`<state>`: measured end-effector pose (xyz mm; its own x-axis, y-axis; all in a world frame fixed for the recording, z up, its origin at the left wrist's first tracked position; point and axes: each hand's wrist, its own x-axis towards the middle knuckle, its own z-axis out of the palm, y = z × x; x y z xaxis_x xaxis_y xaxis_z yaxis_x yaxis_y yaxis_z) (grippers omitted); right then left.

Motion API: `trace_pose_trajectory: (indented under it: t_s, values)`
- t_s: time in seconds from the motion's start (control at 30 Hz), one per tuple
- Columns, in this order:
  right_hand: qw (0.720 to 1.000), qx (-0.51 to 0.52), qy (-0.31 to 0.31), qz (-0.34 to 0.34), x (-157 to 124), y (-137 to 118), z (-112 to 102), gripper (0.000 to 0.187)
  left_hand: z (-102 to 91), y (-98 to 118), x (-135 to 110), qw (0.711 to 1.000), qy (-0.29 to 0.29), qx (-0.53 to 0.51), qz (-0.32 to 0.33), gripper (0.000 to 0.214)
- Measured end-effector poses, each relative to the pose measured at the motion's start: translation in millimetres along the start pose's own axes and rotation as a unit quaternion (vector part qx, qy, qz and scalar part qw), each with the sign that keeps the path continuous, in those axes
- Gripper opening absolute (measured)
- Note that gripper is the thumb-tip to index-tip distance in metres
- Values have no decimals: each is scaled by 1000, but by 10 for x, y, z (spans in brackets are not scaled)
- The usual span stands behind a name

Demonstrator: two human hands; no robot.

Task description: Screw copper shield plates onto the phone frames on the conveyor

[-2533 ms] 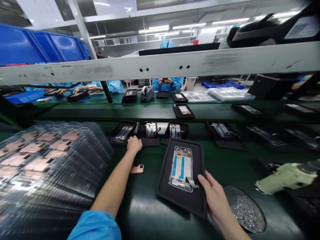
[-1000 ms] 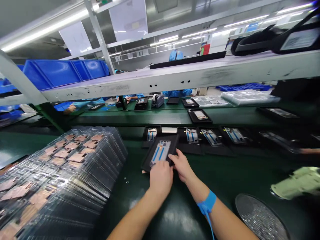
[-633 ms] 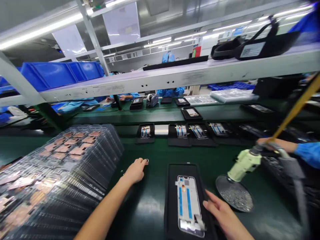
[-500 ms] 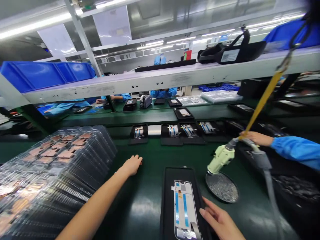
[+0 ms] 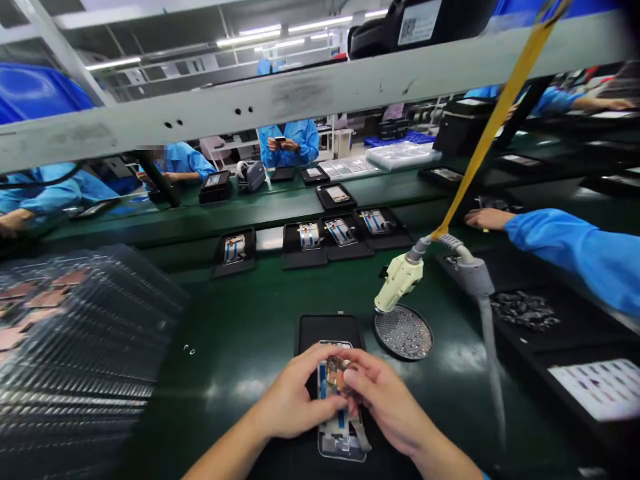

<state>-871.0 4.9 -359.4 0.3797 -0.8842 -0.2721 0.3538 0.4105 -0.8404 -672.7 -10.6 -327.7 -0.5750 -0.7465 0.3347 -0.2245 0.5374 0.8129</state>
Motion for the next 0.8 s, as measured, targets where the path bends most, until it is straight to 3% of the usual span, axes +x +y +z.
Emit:
trace_pose_trajectory:
  t_s: [0.07,0.17,0.23,0.4,0.53,0.63,0.8]
  values:
    - [996,-10,85,-7,30,-97,-135,61,10,-166,61,996,-16,82,-10,65]
    - [972,-93,201,-80,33,-277,-342,62,-24,-453,207,970,-47,232,-57,31]
    - [949,-165,237,-124,49,-372,-397,57,-17,-598,309,954,-65,280,-79,14]
    - [943,-234,198,-131,217,-363,-347,43,56,-767,440,943,-87,311,-86,16]
    - [915,-334,194,-120,320,-178,-370,29,106,-776,336,946,-42,309,-90,19]
    - [903,-362,196,-124,310,-85,-397,26,169,-661,147,950,4,303,-82,26]
    - [892,-402,147,-144,284,-70,-385,21,291,-378,-197,950,6,310,28,30]
